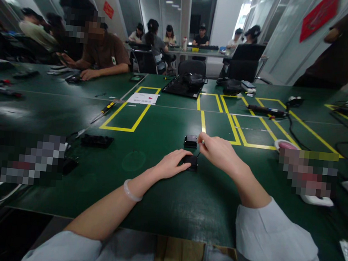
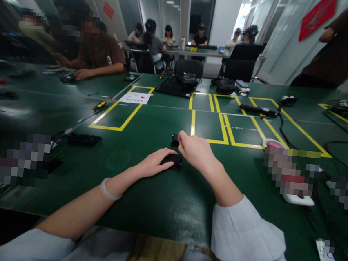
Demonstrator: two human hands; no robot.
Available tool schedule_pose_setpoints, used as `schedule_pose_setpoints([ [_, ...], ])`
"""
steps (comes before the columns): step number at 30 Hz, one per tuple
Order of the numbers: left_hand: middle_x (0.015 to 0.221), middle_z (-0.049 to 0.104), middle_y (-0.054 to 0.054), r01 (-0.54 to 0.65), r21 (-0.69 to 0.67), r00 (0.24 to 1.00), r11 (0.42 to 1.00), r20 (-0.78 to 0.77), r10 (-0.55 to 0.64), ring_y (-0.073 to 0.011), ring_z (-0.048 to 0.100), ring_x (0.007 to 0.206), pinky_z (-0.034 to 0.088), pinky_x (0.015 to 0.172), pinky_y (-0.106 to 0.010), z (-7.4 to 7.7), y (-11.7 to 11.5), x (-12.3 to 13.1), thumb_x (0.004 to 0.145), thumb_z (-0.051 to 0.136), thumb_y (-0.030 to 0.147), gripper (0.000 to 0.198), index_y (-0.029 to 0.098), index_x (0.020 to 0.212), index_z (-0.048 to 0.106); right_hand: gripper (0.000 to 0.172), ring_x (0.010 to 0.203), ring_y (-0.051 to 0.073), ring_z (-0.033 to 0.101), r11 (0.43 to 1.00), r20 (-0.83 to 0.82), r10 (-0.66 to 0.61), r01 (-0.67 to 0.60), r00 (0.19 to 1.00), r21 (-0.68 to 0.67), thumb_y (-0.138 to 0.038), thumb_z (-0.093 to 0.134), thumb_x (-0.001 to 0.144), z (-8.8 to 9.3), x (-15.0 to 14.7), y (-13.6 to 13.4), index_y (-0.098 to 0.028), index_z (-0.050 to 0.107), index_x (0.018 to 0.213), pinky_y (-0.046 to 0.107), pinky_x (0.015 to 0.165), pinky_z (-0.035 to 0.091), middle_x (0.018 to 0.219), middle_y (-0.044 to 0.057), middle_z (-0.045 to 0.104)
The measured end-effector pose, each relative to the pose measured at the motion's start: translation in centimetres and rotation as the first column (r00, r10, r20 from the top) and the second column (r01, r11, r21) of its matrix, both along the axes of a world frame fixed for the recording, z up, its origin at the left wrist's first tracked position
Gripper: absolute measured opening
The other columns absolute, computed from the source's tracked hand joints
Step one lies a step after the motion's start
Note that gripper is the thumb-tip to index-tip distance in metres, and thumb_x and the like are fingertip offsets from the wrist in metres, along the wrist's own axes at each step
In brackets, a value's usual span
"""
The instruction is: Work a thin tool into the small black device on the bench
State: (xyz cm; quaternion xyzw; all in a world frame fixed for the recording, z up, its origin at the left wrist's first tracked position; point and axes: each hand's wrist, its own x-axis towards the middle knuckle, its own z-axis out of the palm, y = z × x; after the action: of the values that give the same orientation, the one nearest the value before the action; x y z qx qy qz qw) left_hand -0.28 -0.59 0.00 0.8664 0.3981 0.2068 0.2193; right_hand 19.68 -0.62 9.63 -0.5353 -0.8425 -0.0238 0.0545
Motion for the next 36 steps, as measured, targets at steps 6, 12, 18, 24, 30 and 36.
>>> schedule_pose_setpoints([
  [6, 0.117, 0.059, -0.008, 0.005, -0.007, 1.000, 1.000, -0.010, -0.006, -0.0244, 0.056, 0.107, 0.045, 0.094, -0.041, 0.20, -0.07, -0.01, 0.093, 0.048, 0.038, 0.034, 0.023, 0.124, 0.050, 0.027, 0.070, 0.019, 0.063, 0.999, 0.031, -0.016, 0.017, 0.999, -0.028, -0.035, 0.032, 0.097, 0.08, -0.03, 0.18, -0.020, 0.054, 0.101, 0.027, 0.053, 0.022, 0.082, 0.007, 0.069],
  [12, 0.118, 0.059, -0.007, 0.007, -0.004, 1.000, 1.000, -0.014, -0.007, -0.0241, 0.056, 0.108, 0.045, 0.094, -0.039, 0.39, -0.18, -0.08, 0.094, 0.048, 0.038, 0.034, 0.023, 0.124, 0.050, 0.022, 0.068, 0.018, 0.061, 0.999, 0.000, 0.007, -0.007, 1.000, -0.035, -0.028, 0.035, 0.095, 0.34, -0.12, -0.11, -0.021, 0.050, 0.110, 0.027, 0.054, 0.023, 0.083, 0.005, 0.069],
  [18, 0.118, 0.059, -0.007, 0.004, -0.004, 1.000, 1.000, -0.018, -0.004, -0.0238, 0.056, 0.106, 0.045, 0.094, -0.039, 0.26, -0.12, -0.08, 0.094, 0.048, 0.039, 0.034, 0.023, 0.124, 0.050, 0.024, 0.068, 0.018, 0.062, 0.999, 0.010, -0.010, 0.010, 1.000, -0.033, -0.035, 0.032, 0.097, 0.16, -0.01, 0.12, -0.021, 0.051, 0.101, 0.027, 0.053, 0.021, 0.080, 0.005, 0.068],
  [24, 0.118, 0.059, -0.007, 0.002, -0.011, 1.000, 1.000, -0.012, -0.003, -0.0245, 0.056, 0.107, 0.045, 0.094, -0.040, 0.31, -0.14, -0.05, 0.094, 0.048, 0.039, 0.034, 0.023, 0.124, 0.050, 0.021, 0.066, 0.018, 0.060, 0.999, -0.006, 0.020, -0.020, 1.000, -0.028, -0.028, 0.033, 0.095, 0.18, 0.13, 0.02, -0.021, 0.049, 0.108, 0.027, 0.053, 0.021, 0.081, 0.004, 0.068],
  [30, 0.118, 0.059, -0.007, 0.012, 0.008, 1.000, 1.000, -0.016, -0.011, -0.0237, 0.056, 0.107, 0.045, 0.094, -0.039, 0.14, -0.08, -0.05, 0.094, 0.048, 0.038, 0.034, 0.022, 0.124, 0.050, 0.024, 0.068, 0.018, 0.061, 1.000, -0.007, -0.007, 0.006, 1.000, -0.028, -0.033, 0.033, 0.096, 0.19, 0.00, 0.08, -0.021, 0.052, 0.102, 0.027, 0.054, 0.021, 0.082, 0.006, 0.069],
  [36, 0.118, 0.059, -0.007, 0.010, 0.009, 1.000, 1.000, -0.019, -0.010, -0.0237, 0.056, 0.107, 0.045, 0.094, -0.039, 0.05, -0.08, -0.07, 0.094, 0.048, 0.038, 0.034, 0.023, 0.124, 0.050, 0.023, 0.065, 0.017, 0.060, 1.000, -0.008, 0.005, -0.005, 1.000, -0.020, -0.030, 0.032, 0.096, 0.08, 0.17, 0.09, -0.020, 0.051, 0.105, 0.027, 0.053, 0.020, 0.080, 0.005, 0.068],
])
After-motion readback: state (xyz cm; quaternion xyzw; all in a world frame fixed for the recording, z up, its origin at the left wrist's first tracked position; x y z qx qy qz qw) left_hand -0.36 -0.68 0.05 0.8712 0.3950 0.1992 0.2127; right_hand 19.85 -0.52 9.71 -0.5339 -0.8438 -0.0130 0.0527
